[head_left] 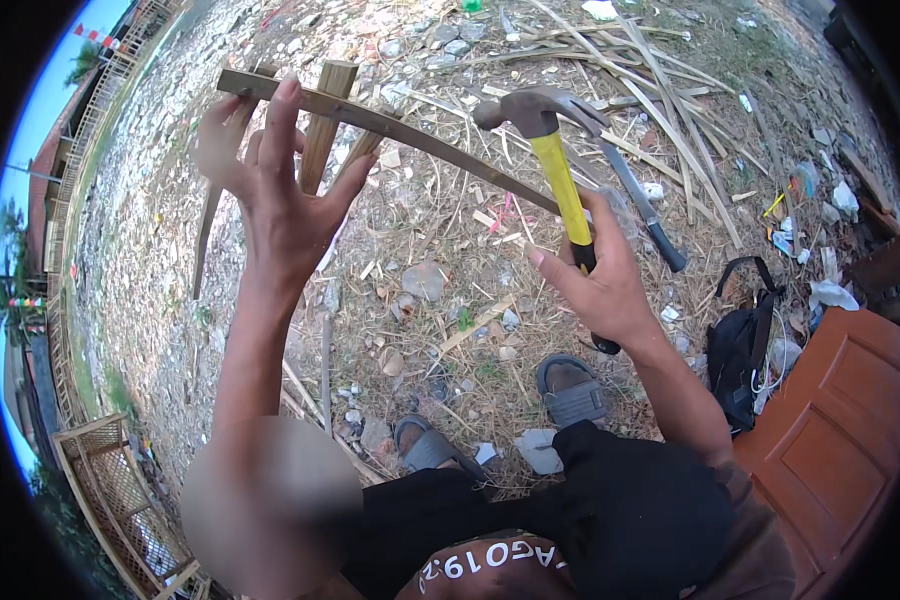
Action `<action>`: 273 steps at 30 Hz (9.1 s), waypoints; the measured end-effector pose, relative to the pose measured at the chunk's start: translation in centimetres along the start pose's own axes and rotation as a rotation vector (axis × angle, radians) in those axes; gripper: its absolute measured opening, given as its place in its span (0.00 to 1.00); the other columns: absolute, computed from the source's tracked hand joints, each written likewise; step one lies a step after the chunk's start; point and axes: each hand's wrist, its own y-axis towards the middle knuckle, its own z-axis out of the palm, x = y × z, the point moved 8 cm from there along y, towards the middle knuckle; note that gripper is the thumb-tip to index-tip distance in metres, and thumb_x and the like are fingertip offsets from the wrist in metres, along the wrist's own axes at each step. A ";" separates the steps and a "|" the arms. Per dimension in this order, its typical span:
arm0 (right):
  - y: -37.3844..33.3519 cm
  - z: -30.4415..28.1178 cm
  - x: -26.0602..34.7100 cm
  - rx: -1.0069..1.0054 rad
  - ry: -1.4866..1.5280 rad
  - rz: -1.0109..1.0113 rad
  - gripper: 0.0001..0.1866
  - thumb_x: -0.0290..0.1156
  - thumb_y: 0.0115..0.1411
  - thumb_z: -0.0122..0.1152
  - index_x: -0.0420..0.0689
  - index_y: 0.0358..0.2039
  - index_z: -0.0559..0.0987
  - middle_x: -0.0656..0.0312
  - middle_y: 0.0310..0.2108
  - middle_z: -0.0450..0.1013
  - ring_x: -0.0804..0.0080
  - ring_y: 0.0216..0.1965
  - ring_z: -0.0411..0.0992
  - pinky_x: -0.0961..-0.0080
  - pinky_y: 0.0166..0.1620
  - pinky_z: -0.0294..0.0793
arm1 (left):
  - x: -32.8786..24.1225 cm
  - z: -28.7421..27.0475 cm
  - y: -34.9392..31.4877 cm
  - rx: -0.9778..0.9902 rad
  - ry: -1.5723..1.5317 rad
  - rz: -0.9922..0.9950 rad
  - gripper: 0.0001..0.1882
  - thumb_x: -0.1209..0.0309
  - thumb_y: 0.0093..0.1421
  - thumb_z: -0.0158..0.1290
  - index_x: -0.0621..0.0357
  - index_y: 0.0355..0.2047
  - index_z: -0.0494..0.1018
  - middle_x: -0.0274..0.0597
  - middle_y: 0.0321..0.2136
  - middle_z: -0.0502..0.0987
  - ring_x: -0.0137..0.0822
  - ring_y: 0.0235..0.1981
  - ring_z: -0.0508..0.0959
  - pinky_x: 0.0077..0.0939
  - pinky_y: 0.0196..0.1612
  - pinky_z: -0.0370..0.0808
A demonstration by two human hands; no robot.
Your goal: The person constructs a wooden frame by positioning thin bamboo strips together and hammering small nails through the joints.
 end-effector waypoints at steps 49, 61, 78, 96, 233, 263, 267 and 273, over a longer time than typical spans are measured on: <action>2.8 11.5 -11.8 0.472 -0.134 0.103 0.18 0.21 0.58 0.56 0.44 0.49 0.80 0.64 0.30 0.77 0.82 0.33 0.75 0.78 0.36 0.71 | -4.2 4.3 -35.7 0.064 -1.618 -1.564 0.31 0.84 0.60 0.53 0.54 0.61 0.57 0.41 0.68 0.51 0.44 0.57 0.73 0.39 0.52 0.79; 2.8 21.5 -12.9 0.640 -0.291 0.262 0.21 0.33 0.53 0.71 0.38 0.41 0.72 0.55 0.31 0.76 0.67 0.37 0.77 0.68 0.41 0.71 | -7.7 6.7 -39.5 0.197 -1.545 -1.669 0.33 0.86 0.60 0.52 0.57 0.63 0.55 0.42 0.67 0.52 0.45 0.57 0.73 0.37 0.49 0.81; 2.6 24.2 -18.6 0.590 0.034 0.634 0.40 0.26 0.42 0.79 0.43 0.58 0.72 0.59 0.35 0.74 0.67 0.33 0.73 0.69 0.35 0.73 | -8.5 6.3 -40.4 0.338 -1.509 -1.725 0.36 0.88 0.59 0.52 0.64 0.66 0.52 0.48 0.67 0.53 0.37 0.55 0.74 0.28 0.52 0.77; 1.0 23.7 -19.0 0.610 0.065 0.704 0.28 0.25 0.44 0.77 0.37 0.44 0.72 0.66 0.23 0.66 0.78 0.18 0.63 0.75 0.18 0.59 | -8.1 5.8 -40.7 0.316 -1.429 -1.650 0.38 0.90 0.59 0.48 0.62 0.68 0.50 0.45 0.69 0.49 0.14 0.23 0.69 0.22 0.43 0.78; -4.7 13.8 -21.6 0.404 0.105 0.557 0.15 0.42 0.71 0.50 0.42 0.39 0.71 0.69 0.22 0.64 0.82 0.22 0.63 0.78 0.25 0.64 | -0.2 14.9 -32.7 0.733 -0.193 -0.572 0.48 0.42 0.56 0.58 0.51 0.69 0.54 0.43 0.71 0.50 0.54 0.71 0.47 0.57 0.69 0.45; -7.4 17.1 -20.4 0.411 -0.105 0.361 0.18 0.44 0.72 0.45 0.40 0.38 0.69 0.57 0.19 0.66 0.66 0.19 0.66 0.66 0.27 0.66 | 2.1 19.9 -35.5 1.001 -0.064 -0.443 0.58 0.25 0.47 0.49 0.42 0.71 0.49 0.32 0.72 0.47 0.47 0.73 0.44 0.61 0.70 0.38; -4.3 13.7 -19.9 0.362 -0.020 0.302 0.18 0.45 0.72 0.47 0.41 0.36 0.68 0.64 0.17 0.64 0.74 0.17 0.62 0.71 0.23 0.64 | 1.8 19.8 -34.8 0.995 -0.055 -0.434 0.58 0.25 0.47 0.49 0.41 0.71 0.49 0.31 0.72 0.47 0.47 0.73 0.44 0.61 0.70 0.38; -4.5 12.8 -19.4 0.258 0.172 0.578 0.19 0.48 0.72 0.46 0.44 0.34 0.66 0.72 0.18 0.59 0.86 0.18 0.57 0.83 0.20 0.58 | 2.1 19.6 -35.5 0.985 -0.053 -0.440 0.57 0.24 0.47 0.49 0.39 0.71 0.49 0.30 0.72 0.47 0.46 0.73 0.44 0.61 0.70 0.38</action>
